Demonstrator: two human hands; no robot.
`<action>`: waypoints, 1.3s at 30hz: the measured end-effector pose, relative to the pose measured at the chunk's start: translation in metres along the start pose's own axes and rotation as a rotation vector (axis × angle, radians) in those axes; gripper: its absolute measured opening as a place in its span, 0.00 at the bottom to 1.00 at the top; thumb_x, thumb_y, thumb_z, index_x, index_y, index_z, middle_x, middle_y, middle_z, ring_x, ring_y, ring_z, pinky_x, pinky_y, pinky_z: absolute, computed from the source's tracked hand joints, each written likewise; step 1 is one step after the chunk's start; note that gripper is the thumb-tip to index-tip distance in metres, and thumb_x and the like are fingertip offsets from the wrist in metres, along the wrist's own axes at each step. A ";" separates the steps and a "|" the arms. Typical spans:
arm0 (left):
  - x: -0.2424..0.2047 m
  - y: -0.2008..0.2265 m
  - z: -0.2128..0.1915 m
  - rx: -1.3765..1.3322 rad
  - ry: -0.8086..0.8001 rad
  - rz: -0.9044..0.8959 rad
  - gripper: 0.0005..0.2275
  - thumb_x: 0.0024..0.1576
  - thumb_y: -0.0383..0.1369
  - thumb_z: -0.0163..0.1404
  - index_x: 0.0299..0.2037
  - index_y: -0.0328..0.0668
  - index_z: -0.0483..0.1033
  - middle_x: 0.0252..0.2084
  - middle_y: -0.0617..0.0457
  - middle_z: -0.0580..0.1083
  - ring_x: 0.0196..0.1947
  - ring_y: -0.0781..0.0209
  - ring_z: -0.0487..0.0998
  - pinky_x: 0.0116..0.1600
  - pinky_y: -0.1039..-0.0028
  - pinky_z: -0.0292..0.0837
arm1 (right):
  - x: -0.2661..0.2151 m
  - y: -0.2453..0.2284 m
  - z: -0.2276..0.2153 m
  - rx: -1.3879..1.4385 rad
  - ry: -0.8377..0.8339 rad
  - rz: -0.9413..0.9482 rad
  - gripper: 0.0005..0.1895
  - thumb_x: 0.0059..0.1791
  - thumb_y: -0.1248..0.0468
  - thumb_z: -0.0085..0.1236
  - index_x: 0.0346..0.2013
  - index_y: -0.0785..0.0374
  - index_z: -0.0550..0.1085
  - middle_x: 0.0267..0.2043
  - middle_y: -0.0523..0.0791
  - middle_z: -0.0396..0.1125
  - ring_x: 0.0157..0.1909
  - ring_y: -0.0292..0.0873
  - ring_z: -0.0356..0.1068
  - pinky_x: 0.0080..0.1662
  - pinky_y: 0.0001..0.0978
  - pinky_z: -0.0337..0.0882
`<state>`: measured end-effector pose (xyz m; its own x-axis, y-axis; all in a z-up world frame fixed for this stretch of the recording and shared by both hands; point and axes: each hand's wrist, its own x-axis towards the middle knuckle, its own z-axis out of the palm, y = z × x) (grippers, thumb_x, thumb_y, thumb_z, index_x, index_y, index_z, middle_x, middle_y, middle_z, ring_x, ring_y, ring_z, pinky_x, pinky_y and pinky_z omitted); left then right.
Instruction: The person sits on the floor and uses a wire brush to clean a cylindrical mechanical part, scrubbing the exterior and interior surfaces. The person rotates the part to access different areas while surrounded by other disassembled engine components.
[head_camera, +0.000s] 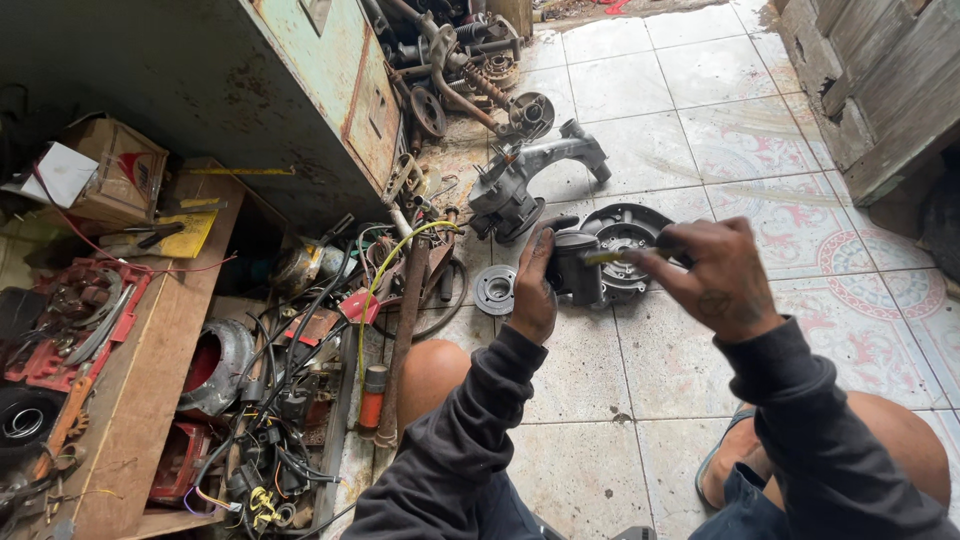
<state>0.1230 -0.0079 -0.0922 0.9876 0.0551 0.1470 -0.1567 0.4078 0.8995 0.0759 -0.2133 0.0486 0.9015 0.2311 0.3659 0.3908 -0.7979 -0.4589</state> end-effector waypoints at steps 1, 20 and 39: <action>-0.006 0.015 0.005 0.002 0.003 -0.004 0.15 0.62 0.41 0.37 0.52 0.44 0.70 0.49 0.49 0.70 0.51 0.64 0.67 0.62 0.67 0.59 | -0.001 -0.003 -0.001 0.003 -0.003 0.002 0.26 0.48 0.40 0.49 0.18 0.57 0.70 0.15 0.45 0.65 0.28 0.45 0.70 0.50 0.40 0.56; -0.033 0.049 0.015 0.167 -0.022 0.174 0.13 0.63 0.30 0.36 0.53 0.33 0.68 0.55 0.41 0.68 0.57 0.50 0.67 0.62 0.67 0.64 | -0.009 0.007 0.021 -0.029 0.039 -0.213 0.21 0.49 0.46 0.52 0.25 0.60 0.73 0.12 0.44 0.58 0.14 0.41 0.55 0.41 0.39 0.56; -0.028 0.086 0.026 -0.459 -0.086 -0.406 0.20 0.59 0.43 0.39 0.50 0.35 0.73 0.38 0.41 0.75 0.32 0.47 0.77 0.25 0.63 0.73 | -0.006 -0.014 0.013 0.100 -0.236 -0.099 0.18 0.45 0.50 0.53 0.31 0.63 0.76 0.15 0.50 0.66 0.13 0.47 0.62 0.23 0.40 0.61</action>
<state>0.0813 0.0020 -0.0083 0.9601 -0.2528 -0.1195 0.2706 0.7326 0.6246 0.0674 -0.1958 0.0423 0.8719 0.4379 0.2191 0.4848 -0.7090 -0.5121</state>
